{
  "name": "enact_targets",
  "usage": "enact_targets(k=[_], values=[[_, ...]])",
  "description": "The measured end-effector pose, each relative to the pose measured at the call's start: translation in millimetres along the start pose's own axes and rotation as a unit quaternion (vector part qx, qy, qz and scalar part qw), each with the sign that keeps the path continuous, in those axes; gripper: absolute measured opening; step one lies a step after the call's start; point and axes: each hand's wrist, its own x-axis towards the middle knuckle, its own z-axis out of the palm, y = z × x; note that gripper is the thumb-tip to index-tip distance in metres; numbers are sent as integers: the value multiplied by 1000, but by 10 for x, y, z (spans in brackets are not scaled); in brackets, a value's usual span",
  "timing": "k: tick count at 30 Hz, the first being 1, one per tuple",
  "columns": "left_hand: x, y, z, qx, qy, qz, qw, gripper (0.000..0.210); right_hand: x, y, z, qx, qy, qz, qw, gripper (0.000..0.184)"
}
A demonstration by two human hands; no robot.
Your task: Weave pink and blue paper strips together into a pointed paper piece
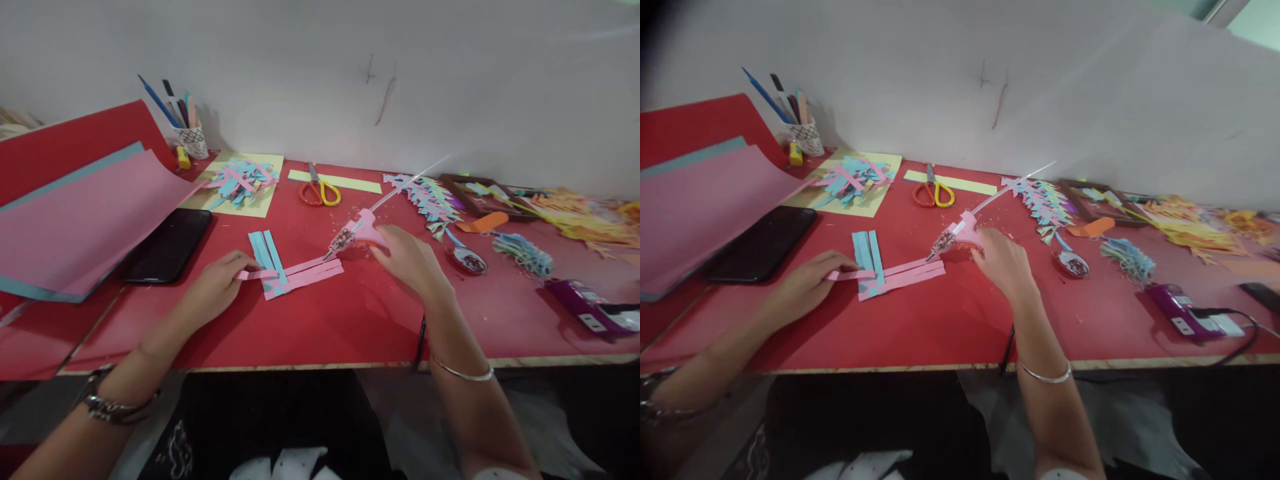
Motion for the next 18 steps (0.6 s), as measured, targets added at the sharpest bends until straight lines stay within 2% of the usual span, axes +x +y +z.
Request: enact_targets(k=[18], values=[[23, 17, 0, 1, -7, -20, 1000, 35, -11, 96, -33, -28, 4, 23, 999, 30]])
